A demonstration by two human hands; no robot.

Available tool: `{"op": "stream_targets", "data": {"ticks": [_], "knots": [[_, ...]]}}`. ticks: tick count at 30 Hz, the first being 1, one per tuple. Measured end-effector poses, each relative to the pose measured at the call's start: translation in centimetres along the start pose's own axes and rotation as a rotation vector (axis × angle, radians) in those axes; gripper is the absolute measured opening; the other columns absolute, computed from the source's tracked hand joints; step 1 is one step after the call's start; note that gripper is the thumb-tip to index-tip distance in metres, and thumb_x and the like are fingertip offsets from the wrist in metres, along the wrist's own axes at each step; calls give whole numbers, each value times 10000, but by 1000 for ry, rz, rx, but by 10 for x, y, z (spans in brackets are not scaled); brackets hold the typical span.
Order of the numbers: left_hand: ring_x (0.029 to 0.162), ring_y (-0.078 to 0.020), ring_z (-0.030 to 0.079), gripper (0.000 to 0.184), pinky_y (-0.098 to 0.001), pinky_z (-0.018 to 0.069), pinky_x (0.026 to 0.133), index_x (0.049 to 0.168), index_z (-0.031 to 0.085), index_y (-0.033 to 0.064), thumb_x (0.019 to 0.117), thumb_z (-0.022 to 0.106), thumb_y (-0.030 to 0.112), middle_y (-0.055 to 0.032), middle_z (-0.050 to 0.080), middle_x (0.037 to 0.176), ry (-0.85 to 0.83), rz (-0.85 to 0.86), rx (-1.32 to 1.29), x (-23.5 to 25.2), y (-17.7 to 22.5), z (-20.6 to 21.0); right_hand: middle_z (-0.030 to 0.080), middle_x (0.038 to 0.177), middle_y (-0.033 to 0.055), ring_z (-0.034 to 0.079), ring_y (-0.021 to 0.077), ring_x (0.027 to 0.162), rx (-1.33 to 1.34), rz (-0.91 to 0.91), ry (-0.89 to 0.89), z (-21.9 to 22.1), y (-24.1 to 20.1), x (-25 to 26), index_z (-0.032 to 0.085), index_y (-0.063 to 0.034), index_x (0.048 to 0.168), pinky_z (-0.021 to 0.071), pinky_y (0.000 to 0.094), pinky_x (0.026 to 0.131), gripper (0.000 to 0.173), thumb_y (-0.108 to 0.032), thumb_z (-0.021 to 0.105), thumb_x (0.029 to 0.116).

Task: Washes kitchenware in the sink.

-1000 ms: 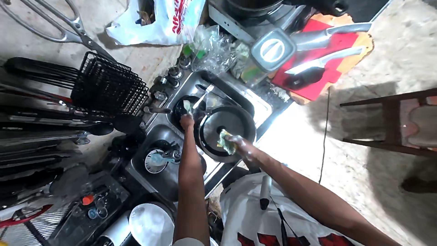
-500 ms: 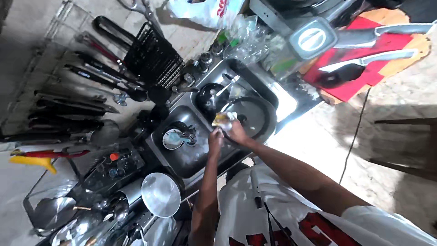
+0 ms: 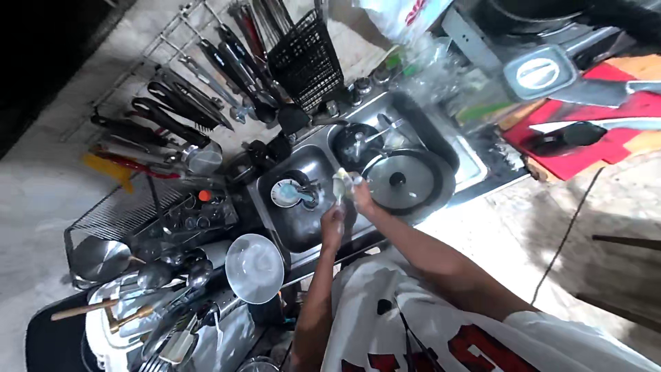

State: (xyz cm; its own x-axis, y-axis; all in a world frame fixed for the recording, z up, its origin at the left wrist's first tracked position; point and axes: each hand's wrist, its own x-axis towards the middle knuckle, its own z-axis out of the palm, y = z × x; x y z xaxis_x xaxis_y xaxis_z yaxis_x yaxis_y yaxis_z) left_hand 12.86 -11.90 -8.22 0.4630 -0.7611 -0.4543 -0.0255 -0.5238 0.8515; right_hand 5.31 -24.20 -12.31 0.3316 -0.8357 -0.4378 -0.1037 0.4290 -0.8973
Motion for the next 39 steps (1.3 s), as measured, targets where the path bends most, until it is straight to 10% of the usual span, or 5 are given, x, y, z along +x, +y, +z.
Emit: {"op": "stream_targets", "data": {"ticks": [4, 13, 21, 33, 39], "knots": [[595, -115, 507, 320, -291, 459, 536, 1287, 659, 13, 1066, 458, 127, -56, 606, 795, 7, -7, -12, -3, -10, -20, 698, 1164, 97, 687, 211, 997, 321, 332, -224, 16, 2, -7, 570, -136, 1394, 596, 418, 854, 666, -661, 520, 988], [705, -156, 624, 320, -348, 549, 682, 1095, 724, 32, 1080, 460, 211, -81, 670, 843, 16, -47, 230, -6, -1, -24, 677, 1208, 117, 673, 188, 1018, 283, 142, -159, 36, 1, -26, 531, -48, 1401, 588, 394, 865, 403, -51, 605, 1005], [815, -217, 707, 310, -428, 586, 825, 1126, 732, 27, 1061, 509, 234, -123, 728, 887, 127, 9, 410, -12, -6, -23, 691, 1157, 121, 684, 206, 981, 269, 125, -27, 46, 11, -21, 569, -56, 1351, 595, 413, 836, 395, -120, 686, 979], [701, -207, 623, 681, -351, 555, 609, 1559, 237, 69, 1032, 630, 243, -204, 621, 1053, 197, -244, -292, 8, -35, -25, 660, 1162, 160, 652, 206, 1000, -33, 285, -299, 51, 10, -35, 574, -12, 1340, 562, 391, 886, 436, -360, 534, 1080], [1282, -306, 565, 488, -473, 457, 1098, 1444, 506, -22, 1122, 352, 311, -250, 572, 1398, 130, -39, -140, 27, -37, -47, 655, 1222, 201, 655, 248, 1066, -203, 217, -331, 53, 17, -36, 571, 9, 1359, 556, 429, 941, 385, -252, 503, 1084]]}}
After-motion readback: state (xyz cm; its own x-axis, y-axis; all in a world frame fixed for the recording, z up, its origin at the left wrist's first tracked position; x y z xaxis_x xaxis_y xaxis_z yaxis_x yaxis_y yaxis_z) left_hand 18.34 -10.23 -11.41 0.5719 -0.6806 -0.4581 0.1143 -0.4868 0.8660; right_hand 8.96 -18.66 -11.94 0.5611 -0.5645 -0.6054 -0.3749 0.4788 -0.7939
